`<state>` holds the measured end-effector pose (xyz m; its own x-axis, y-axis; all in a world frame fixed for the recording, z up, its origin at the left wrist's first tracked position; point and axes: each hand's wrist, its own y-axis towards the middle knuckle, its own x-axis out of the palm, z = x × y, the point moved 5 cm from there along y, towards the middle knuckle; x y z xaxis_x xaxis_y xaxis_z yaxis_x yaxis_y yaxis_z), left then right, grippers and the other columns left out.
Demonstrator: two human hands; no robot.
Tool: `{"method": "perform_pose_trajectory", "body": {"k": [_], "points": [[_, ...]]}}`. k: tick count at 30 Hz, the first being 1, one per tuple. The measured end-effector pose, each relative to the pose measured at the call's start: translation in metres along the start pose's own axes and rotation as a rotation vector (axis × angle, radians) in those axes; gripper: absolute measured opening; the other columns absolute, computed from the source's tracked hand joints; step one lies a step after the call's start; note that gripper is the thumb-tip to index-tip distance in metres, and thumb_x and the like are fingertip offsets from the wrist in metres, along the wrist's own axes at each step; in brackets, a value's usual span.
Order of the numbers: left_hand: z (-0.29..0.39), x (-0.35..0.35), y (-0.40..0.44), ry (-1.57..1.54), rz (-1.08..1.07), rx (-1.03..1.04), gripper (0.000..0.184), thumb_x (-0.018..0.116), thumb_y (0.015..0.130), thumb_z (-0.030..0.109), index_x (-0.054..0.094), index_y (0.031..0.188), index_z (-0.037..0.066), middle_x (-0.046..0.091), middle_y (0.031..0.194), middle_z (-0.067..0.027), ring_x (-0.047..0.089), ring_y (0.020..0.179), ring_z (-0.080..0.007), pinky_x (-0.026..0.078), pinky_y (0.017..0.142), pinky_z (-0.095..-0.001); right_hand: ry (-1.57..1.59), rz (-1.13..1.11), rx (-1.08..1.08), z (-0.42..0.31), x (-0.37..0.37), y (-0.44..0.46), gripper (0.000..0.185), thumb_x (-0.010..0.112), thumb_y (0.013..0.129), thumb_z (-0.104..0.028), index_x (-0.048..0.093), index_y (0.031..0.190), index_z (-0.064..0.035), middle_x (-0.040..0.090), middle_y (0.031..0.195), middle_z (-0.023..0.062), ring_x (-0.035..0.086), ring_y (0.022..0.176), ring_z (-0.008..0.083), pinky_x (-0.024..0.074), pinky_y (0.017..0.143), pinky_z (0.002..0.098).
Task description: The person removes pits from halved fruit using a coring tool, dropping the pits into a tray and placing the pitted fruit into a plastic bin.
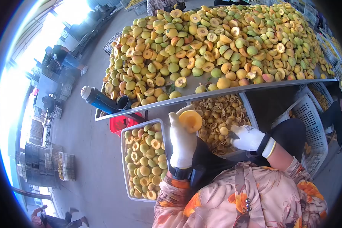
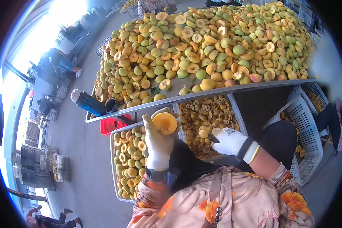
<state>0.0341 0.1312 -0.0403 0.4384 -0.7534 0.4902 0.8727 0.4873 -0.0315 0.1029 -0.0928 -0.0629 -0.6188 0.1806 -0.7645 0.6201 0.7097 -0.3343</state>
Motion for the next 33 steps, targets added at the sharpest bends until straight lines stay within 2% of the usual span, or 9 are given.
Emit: {"method": "perform_pose_trajectory", "body": {"k": [4,9,13,18,21,23,27,30,33], "points": [[0.012,0.005,-0.004,0.183,-0.017,0.089,0.077,0.035,0.104,0.065,0.052,0.137,-0.002,0.065,0.117,-0.0202,0.065,0.098,-0.0293,0.056,0.081,-0.0398,0.202,0.165,-0.041,0.001,-0.022,0.004,0.039,0.063,0.089,-0.028,0.060,0.116,0.0006,0.070,0.102,0.0263,0.068,0.100,0.0432,0.0532,0.089,0.0485],[0.004,0.009,-0.004,0.245,-0.089,0.108,0.063,0.036,0.109,0.051,0.048,0.142,-0.002,0.064,0.125,-0.0219,0.065,0.107,-0.0313,0.057,0.084,-0.0410,-0.247,0.011,0.105,0.019,-0.005,0.017,0.036,0.066,0.088,-0.026,0.059,0.110,0.0008,0.071,0.093,0.0242,0.069,0.089,0.0440,0.0552,0.080,0.0486],[-0.006,-0.001,-0.006,0.505,-0.105,0.200,0.047,0.057,0.097,0.023,0.052,0.137,-0.002,0.066,0.124,-0.0200,0.066,0.110,-0.0308,0.057,0.088,-0.0379,0.519,0.445,-0.173,-0.028,-0.035,0.003,0.028,0.078,0.085,-0.012,0.058,0.102,-0.0033,0.065,0.078,0.0072,0.063,0.069,0.0132,0.0520,0.066,0.0315],[-0.004,0.025,-0.010,1.160,-0.161,0.480,0.063,0.079,0.074,0.003,0.055,0.133,-0.001,0.067,0.120,-0.0217,0.068,0.106,-0.0367,0.056,0.088,-0.0395,0.229,0.619,-0.607,-0.094,-0.061,-0.004,0.031,0.081,0.078,-0.009,0.060,0.101,-0.0072,0.065,0.086,0.0126,0.066,0.074,0.0334,0.0523,0.066,0.0368],[-0.032,0.024,-0.008,0.204,-0.168,0.039,0.057,0.072,0.090,0.017,0.051,0.139,-0.003,0.065,0.125,-0.0187,0.065,0.111,-0.0307,0.054,0.092,-0.0360,0.169,0.666,-0.647,-0.096,-0.047,0.007,0.033,0.077,0.079,-0.005,0.058,0.105,-0.0083,0.065,0.086,0.0147,0.067,0.076,0.0361,0.0510,0.064,0.0410],[-0.031,0.031,-0.017,-0.023,-0.114,-0.141,0.057,0.065,0.099,0.028,0.048,0.143,-0.004,0.065,0.126,-0.0162,0.064,0.112,-0.0252,0.052,0.094,-0.0333,0.190,0.648,-0.628,-0.092,-0.045,0.006,0.034,0.073,0.079,-0.001,0.056,0.107,-0.0074,0.066,0.088,0.0164,0.068,0.079,0.0389,0.0523,0.065,0.0435],[-0.035,0.041,-0.019,-0.010,-0.135,-0.176,0.063,0.052,0.105,0.043,0.046,0.146,-0.004,0.064,0.125,-0.0150,0.062,0.109,-0.0190,0.051,0.093,-0.0303,0.249,0.617,-0.492,-0.084,-0.049,0.003,0.033,0.071,0.080,0.001,0.055,0.108,-0.0068,0.067,0.084,0.0167,0.068,0.078,0.0408,0.0528,0.065,0.0436],[-0.037,0.033,-0.019,0.022,-0.134,-0.302,0.059,0.051,0.106,0.040,0.047,0.145,-0.005,0.063,0.126,-0.0158,0.062,0.110,-0.0193,0.051,0.093,-0.0308,0.453,0.680,-0.350,-0.057,-0.045,0.011,0.029,0.073,0.081,-0.002,0.055,0.104,-0.0060,0.064,0.078,0.0164,0.068,0.071,0.0371,0.0515,0.062,0.0409],[-0.034,0.029,-0.011,0.120,-0.100,-0.047,0.044,0.063,0.097,0.019,0.056,0.134,-0.003,0.066,0.123,-0.0181,0.068,0.101,-0.0274,0.056,0.087,-0.0347,0.365,0.647,-0.310,-0.045,-0.047,0.011,0.031,0.074,0.081,-0.004,0.054,0.104,-0.0061,0.061,0.074,0.0157,0.065,0.066,0.0345,0.0504,0.061,0.0402]]}}
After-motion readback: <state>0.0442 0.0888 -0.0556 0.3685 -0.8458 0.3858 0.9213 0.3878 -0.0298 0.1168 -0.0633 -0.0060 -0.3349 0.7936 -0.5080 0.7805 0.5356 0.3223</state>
